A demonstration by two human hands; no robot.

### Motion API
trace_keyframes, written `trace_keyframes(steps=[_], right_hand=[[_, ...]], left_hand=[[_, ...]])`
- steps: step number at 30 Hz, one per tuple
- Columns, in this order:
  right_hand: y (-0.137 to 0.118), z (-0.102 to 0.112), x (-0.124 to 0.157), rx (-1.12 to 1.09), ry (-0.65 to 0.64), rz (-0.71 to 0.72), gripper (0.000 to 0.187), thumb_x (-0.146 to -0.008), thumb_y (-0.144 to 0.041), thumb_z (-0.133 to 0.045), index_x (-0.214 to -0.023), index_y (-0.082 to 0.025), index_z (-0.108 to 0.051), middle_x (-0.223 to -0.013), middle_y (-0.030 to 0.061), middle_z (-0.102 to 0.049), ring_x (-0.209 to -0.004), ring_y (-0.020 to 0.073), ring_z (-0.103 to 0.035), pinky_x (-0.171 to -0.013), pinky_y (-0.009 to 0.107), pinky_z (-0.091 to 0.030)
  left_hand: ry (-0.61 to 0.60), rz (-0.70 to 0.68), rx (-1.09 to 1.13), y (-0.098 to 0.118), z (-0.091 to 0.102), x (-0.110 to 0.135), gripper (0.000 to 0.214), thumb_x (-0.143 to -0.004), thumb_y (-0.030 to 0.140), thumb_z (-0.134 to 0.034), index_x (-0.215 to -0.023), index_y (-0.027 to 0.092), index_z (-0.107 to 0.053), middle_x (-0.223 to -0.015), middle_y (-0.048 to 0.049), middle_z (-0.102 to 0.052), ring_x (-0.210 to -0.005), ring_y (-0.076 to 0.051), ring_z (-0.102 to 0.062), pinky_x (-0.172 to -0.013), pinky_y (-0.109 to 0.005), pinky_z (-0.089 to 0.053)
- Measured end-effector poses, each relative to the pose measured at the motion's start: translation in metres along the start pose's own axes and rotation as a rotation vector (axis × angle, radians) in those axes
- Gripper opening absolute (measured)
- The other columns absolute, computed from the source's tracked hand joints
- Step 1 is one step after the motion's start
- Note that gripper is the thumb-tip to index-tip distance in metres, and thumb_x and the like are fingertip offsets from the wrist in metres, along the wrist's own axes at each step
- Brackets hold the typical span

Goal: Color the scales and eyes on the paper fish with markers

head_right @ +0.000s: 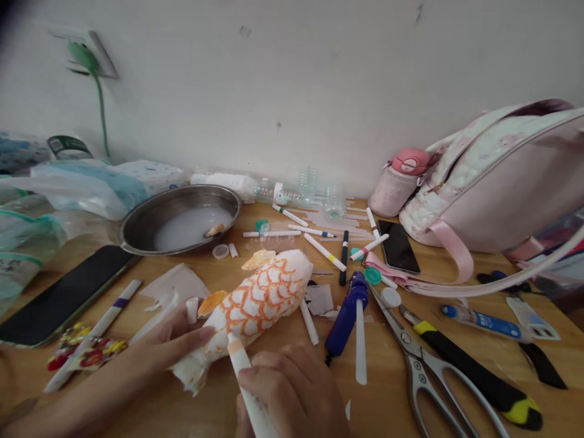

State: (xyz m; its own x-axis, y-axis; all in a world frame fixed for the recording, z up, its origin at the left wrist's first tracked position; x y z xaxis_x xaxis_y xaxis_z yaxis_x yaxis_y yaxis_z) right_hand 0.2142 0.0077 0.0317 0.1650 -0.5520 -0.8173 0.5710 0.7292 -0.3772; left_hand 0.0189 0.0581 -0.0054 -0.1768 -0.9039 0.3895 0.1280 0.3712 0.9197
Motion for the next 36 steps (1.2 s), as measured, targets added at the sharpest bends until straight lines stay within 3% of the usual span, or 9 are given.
trace_keyframes(steps=[7, 11, 19, 25, 30, 36], right_hand=[[0.001, 0.001, -0.001, 0.002, -0.014, 0.008, 0.013, -0.087, -0.01, -0.05, -0.095, -0.017, -0.056, -0.072, 0.003, -0.069, -0.057, 0.0121, -0.059, -0.054, 0.027, -0.046], [0.002, 0.001, -0.003, -0.003, -0.05, 0.01, 0.009, -0.089, -0.012, -0.048, -0.094, -0.017, -0.055, -0.071, 0.0014, -0.067, -0.058, 0.0112, -0.059, -0.056, 0.026, -0.046], [0.002, 0.0, -0.001, -0.01, -0.033, -0.008, 0.009, -0.09, -0.014, -0.048, -0.094, -0.018, -0.056, -0.072, 0.0021, -0.069, -0.057, 0.0116, -0.058, -0.055, 0.027, -0.046], [0.002, 0.002, -0.002, -0.03, -0.044, -0.032, 0.016, -0.082, -0.008, -0.049, -0.092, -0.019, -0.055, -0.069, 0.0008, -0.067, -0.056, 0.0118, -0.056, -0.054, 0.027, -0.046], [0.002, 0.002, -0.002, -0.003, -0.051, -0.003, 0.015, -0.084, -0.009, -0.049, -0.094, -0.018, -0.056, -0.073, 0.0024, -0.069, -0.058, 0.0127, -0.059, -0.056, 0.028, -0.047], [0.002, 0.003, -0.002, -0.015, -0.053, -0.021, 0.016, -0.084, -0.007, -0.048, -0.092, -0.018, -0.055, -0.071, 0.0007, -0.067, -0.057, 0.0117, -0.058, -0.057, 0.028, -0.045]], left_hand=[[-0.04, 0.026, 0.055, 0.012, -0.003, 0.003, 0.039, -0.066, 0.056, -0.075, -0.084, 0.023, -0.061, -0.074, 0.0037, -0.072, -0.07, -0.019, -0.066, -0.062, -0.028, -0.052], [-0.059, 0.067, 0.088, 0.024, -0.007, 0.006, 0.038, -0.062, 0.054, -0.077, -0.074, 0.025, -0.056, -0.056, 0.0087, -0.058, -0.066, -0.019, -0.066, -0.06, -0.028, -0.052], [-0.067, 0.088, 0.095, 0.035, -0.013, 0.008, 0.041, -0.057, 0.057, -0.076, -0.063, 0.026, -0.05, -0.05, 0.0095, -0.049, -0.056, -0.017, -0.058, -0.055, -0.028, -0.048], [-0.077, 0.088, 0.174, 0.034, -0.012, 0.007, 0.036, -0.061, 0.048, -0.079, -0.062, 0.024, -0.052, -0.051, 0.0111, -0.05, -0.053, -0.012, -0.053, -0.056, -0.024, -0.046], [-0.081, 0.101, 0.186, 0.032, -0.011, 0.008, 0.037, -0.063, 0.046, -0.08, -0.057, 0.023, -0.051, -0.051, 0.011, -0.05, -0.055, -0.012, -0.056, -0.056, -0.024, -0.047], [-0.087, 0.146, 0.214, 0.025, -0.009, 0.011, 0.032, -0.069, 0.047, -0.081, -0.082, 0.024, -0.064, -0.065, 0.0087, -0.068, -0.063, -0.014, -0.063, -0.06, -0.023, -0.047]])
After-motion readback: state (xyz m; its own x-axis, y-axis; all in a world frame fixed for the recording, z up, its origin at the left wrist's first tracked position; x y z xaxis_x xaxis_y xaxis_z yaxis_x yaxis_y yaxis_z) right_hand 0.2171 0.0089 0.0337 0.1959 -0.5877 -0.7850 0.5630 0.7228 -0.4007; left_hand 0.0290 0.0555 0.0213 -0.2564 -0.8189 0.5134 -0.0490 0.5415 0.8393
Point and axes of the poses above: each hand's wrist, its own x-axis away from the middle knuckle, its own z-axis out of the back of the hand, y = z × x, the point moved 3 cm from there along -x, towards the middle knuckle
